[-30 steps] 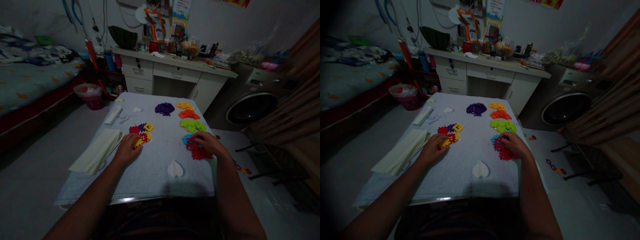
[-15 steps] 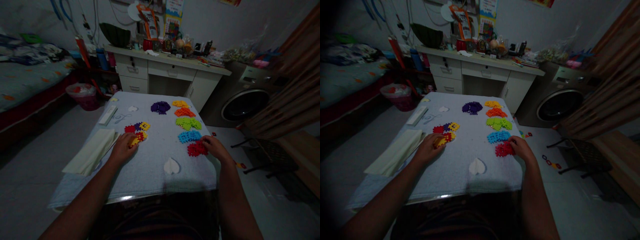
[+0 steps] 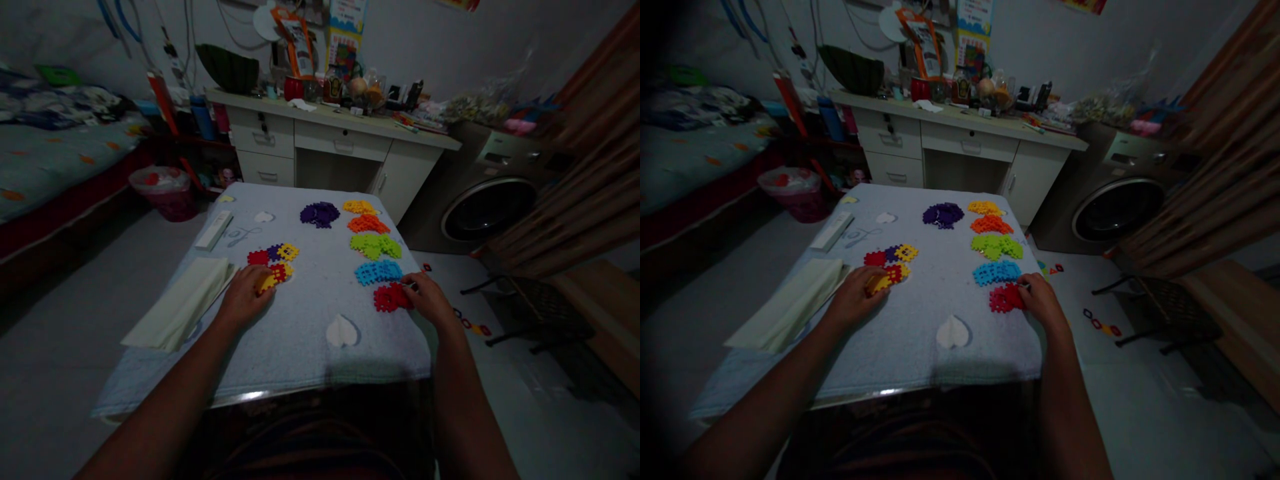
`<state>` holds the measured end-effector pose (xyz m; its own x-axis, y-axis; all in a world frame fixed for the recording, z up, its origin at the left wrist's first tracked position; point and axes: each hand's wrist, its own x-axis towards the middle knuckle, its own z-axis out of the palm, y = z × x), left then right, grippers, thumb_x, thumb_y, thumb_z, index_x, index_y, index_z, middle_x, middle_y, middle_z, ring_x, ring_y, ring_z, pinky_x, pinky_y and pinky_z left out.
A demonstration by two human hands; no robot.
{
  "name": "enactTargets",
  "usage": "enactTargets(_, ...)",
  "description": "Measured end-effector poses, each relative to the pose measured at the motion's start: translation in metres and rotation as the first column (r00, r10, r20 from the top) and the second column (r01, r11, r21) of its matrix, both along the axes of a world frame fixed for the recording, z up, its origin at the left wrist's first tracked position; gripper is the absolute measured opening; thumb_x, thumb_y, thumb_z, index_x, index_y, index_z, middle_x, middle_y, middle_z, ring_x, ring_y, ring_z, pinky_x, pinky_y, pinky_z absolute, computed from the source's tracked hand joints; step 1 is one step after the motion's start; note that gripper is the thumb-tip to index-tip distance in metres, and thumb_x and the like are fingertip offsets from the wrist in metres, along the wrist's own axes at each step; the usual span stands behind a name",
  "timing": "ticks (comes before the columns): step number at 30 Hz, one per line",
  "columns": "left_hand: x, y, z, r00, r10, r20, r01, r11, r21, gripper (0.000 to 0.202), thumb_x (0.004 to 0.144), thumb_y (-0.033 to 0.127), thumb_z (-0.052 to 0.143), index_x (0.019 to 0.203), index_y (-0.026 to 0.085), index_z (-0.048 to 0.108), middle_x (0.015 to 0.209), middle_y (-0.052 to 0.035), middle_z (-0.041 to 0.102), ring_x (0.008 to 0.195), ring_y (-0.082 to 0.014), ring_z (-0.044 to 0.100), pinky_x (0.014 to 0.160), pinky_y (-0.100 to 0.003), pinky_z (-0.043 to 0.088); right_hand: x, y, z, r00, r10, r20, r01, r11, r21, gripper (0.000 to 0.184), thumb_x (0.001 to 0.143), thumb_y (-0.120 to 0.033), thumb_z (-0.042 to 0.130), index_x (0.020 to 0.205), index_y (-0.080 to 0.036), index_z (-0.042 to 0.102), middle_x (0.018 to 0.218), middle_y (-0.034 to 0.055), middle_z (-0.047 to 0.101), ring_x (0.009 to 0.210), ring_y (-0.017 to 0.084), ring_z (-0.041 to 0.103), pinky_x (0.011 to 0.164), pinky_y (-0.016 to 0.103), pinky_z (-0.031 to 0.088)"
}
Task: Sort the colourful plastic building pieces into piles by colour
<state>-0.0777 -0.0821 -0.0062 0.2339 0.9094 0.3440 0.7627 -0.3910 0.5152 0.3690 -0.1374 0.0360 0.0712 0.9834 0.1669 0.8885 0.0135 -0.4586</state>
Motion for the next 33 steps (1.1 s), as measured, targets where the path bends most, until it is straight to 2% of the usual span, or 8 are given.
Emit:
enactTargets(6, 0.000, 0.001, 0.000, 1.000, -0.002, -0.004, 0.002, 1.000, -0.002, 0.036, 0.079, 0.038, 0.057, 0.111, 0.020, 0.061, 0.114, -0.0109, 0.064, 0.107, -0.0299, 0.059, 0.096, -0.046, 0.047, -0.004, -0.005, 0.002, 0.999, 0.035, -0.025, -0.036, 0.998, -0.048, 0.022, 0.079, -0.025, 0.059, 0.097, -0.019, 0.070, 0.096, 0.0077, 0.064, 0.082, 0.019, 0.061, 0.080, 0.033, 0.049)
enactTargets(13, 0.000, 0.000, -0.001, 1.000, 0.006, -0.004, -0.006, 1.000, -0.005, 0.036, 0.080, 0.038, 0.056, 0.111, 0.021, 0.061, 0.114, -0.0099, 0.064, 0.109, -0.0294, 0.058, 0.097, -0.045, 0.047, -0.010, -0.007, 0.005, 0.994, 0.098, -0.039, -0.099, 0.995, -0.025, 0.021, 0.077, -0.020, 0.060, 0.095, -0.020, 0.069, 0.097, 0.0070, 0.063, 0.090, 0.020, 0.061, 0.083, 0.034, 0.050)
enactTargets(18, -0.001, 0.001, -0.002, 1.000, -0.006, -0.009, 0.006, 1.000, -0.007, 0.036, 0.080, 0.039, 0.056, 0.111, 0.021, 0.060, 0.115, -0.0105, 0.064, 0.109, -0.0302, 0.058, 0.097, -0.046, 0.046, -0.011, -0.008, 0.008, 0.998, 0.053, -0.036, -0.052, 0.999, 0.011, 0.023, 0.078, -0.022, 0.060, 0.098, -0.021, 0.069, 0.101, 0.0081, 0.063, 0.085, 0.019, 0.062, 0.082, 0.035, 0.050)
enactTargets(21, -0.001, 0.001, -0.002, 1.000, -0.008, -0.007, 0.008, 1.000, 0.001, 0.035, 0.080, 0.037, 0.056, 0.111, 0.021, 0.060, 0.115, -0.0105, 0.064, 0.109, -0.0299, 0.058, 0.097, -0.045, 0.046, -0.021, -0.004, 0.015, 0.999, 0.027, -0.018, -0.026, 0.998, 0.061, 0.021, 0.080, -0.022, 0.058, 0.099, -0.020, 0.068, 0.102, 0.0085, 0.062, 0.084, 0.019, 0.061, 0.084, 0.035, 0.049)
enactTargets(24, -0.001, 0.001, -0.002, 1.000, -0.006, 0.000, 0.006, 1.000, 0.000, 0.034, 0.080, 0.036, 0.057, 0.110, 0.022, 0.060, 0.115, -0.0094, 0.064, 0.111, -0.0295, 0.057, 0.099, -0.045, 0.045, -0.050, 0.006, 0.024, 0.995, 0.096, -0.007, -0.094, 0.991, 0.095, 0.020, 0.084, -0.021, 0.057, 0.101, -0.019, 0.067, 0.102, 0.0084, 0.062, 0.086, 0.019, 0.060, 0.086, 0.035, 0.048)
enactTargets(27, -0.001, 0.001, -0.004, 1.000, 0.011, 0.014, -0.011, 1.000, 0.008, 0.035, 0.079, 0.035, 0.059, 0.111, 0.022, 0.061, 0.117, -0.0097, 0.063, 0.113, -0.0298, 0.057, 0.100, -0.046, 0.045, -0.097, 0.023, 0.030, 0.966, 0.258, -0.013, -0.256, 0.963, 0.080, 0.018, 0.085, -0.019, 0.059, 0.102, -0.019, 0.067, 0.101, 0.0074, 0.063, 0.094, 0.020, 0.059, 0.089, 0.035, 0.046)
enactTargets(30, -0.002, 0.000, -0.006, 0.999, 0.043, 0.017, -0.043, 0.999, 0.015, 0.038, 0.079, 0.037, 0.061, 0.113, 0.020, 0.060, 0.120, -0.0114, 0.061, 0.115, -0.0306, 0.055, 0.101, -0.047, 0.045, -0.147, 0.046, 0.027, 0.899, 0.438, -0.010, -0.438, 0.899, 0.010, 0.021, 0.085, -0.016, 0.061, 0.105, -0.018, 0.067, 0.103, 0.0082, 0.064, 0.095, 0.021, 0.059, 0.090, 0.035, 0.045)
enactTargets(33, -0.002, -0.001, -0.006, 0.998, 0.058, 0.006, -0.058, 0.998, 0.015, 0.039, 0.080, 0.038, 0.060, 0.114, 0.019, 0.060, 0.120, -0.0121, 0.060, 0.115, -0.0309, 0.055, 0.101, -0.047, 0.045, -0.190, 0.072, 0.015, 0.841, 0.540, 0.026, -0.540, 0.842, -0.023, 0.021, 0.083, -0.013, 0.064, 0.104, -0.018, 0.068, 0.103, 0.0088, 0.065, 0.099, 0.021, 0.058, 0.094, 0.036, 0.042)
